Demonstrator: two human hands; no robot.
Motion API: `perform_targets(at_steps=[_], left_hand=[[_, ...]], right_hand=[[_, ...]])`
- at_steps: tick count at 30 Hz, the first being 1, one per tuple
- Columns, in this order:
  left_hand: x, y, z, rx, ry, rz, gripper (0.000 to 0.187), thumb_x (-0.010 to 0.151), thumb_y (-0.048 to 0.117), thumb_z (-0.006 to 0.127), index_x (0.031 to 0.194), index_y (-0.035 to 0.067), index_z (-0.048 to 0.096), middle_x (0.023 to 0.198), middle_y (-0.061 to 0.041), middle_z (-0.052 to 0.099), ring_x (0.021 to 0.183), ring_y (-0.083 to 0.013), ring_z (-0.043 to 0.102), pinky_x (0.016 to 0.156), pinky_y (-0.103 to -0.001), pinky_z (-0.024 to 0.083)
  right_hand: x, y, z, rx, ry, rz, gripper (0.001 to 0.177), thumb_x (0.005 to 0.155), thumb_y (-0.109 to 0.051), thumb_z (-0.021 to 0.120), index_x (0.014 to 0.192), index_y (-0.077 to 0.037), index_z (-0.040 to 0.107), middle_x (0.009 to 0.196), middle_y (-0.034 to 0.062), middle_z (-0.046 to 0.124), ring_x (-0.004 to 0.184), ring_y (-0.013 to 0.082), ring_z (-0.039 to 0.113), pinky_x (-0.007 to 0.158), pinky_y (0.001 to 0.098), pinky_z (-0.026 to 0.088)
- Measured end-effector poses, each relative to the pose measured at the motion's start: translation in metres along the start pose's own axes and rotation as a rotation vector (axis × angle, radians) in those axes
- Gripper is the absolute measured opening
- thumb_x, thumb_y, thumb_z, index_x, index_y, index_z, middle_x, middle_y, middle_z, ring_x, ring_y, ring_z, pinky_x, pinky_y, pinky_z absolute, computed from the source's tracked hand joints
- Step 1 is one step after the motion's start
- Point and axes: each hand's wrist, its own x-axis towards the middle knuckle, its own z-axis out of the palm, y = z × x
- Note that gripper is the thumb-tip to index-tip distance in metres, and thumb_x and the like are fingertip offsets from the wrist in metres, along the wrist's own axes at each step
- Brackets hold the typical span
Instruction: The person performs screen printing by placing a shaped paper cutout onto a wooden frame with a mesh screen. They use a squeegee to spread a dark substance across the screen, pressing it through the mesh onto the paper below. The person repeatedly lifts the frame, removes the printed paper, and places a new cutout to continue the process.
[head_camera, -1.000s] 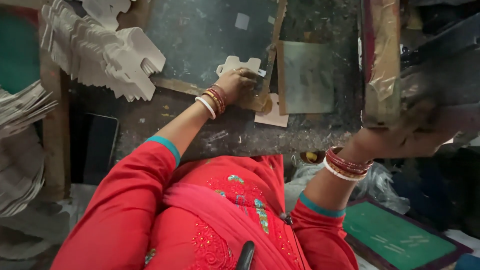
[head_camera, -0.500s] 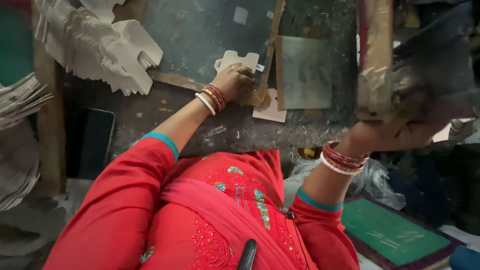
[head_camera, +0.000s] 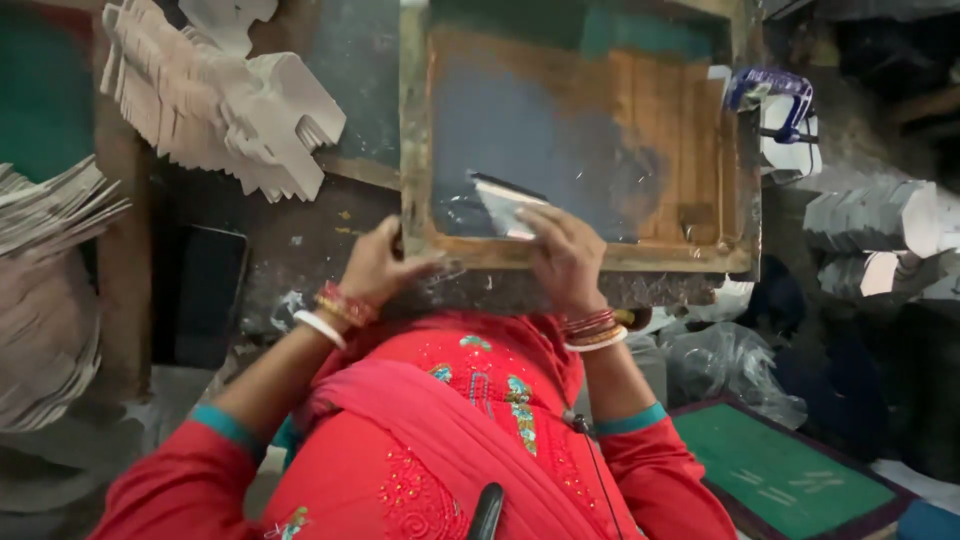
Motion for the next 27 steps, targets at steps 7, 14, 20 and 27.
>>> perform_targets(at_steps=[7,14,20,27], left_hand=[[-0.004,-0.026,0.001,0.471,0.038,-0.004,0.067,0.066,0.058,0.089,0.095,0.003,0.061,0.089,-0.021,0.075,0.085,-0.0374,0.074,0.072,-0.043,0.058],[-0.004,-0.025,-0.002,0.506,0.024,-0.001,0.069,0.067,0.062,0.087,0.095,0.004,0.060,0.082,-0.019,0.073,0.080,-0.0373,0.073,0.068,-0.043,0.058],[-0.003,-0.026,-0.002,0.499,0.019,-0.029,0.070,0.066,0.063,0.087,0.092,0.005,0.059,0.081,-0.019,0.073,0.078,-0.0369,0.074,0.067,-0.044,0.059],[-0.002,-0.022,-0.002,0.524,0.022,-0.042,0.069,0.065,0.062,0.088,0.090,0.005,0.060,0.078,-0.019,0.072,0.075,-0.0374,0.073,0.065,-0.044,0.058]], right_hand=[[0.038,0.053,-0.018,0.089,0.036,0.287,0.024,0.097,-0.012,0.070,0.121,-0.015,0.072,0.113,0.0134,0.076,0.099,0.0312,0.077,0.086,0.0388,0.060],[0.047,0.086,0.011,-0.443,-0.129,0.612,0.024,0.100,-0.032,0.066,0.119,-0.018,0.071,0.101,0.0145,0.075,0.092,0.0413,0.070,0.078,0.0528,0.052],[0.063,0.064,0.041,-0.591,-0.156,0.709,0.024,0.101,-0.030,0.062,0.120,-0.017,0.068,0.104,0.0132,0.075,0.091,0.0413,0.070,0.076,0.0552,0.051],[0.074,0.055,0.061,-0.629,-0.132,0.700,0.025,0.100,-0.029,0.062,0.120,-0.015,0.065,0.103,0.0120,0.074,0.090,0.0398,0.071,0.074,0.0546,0.052]])
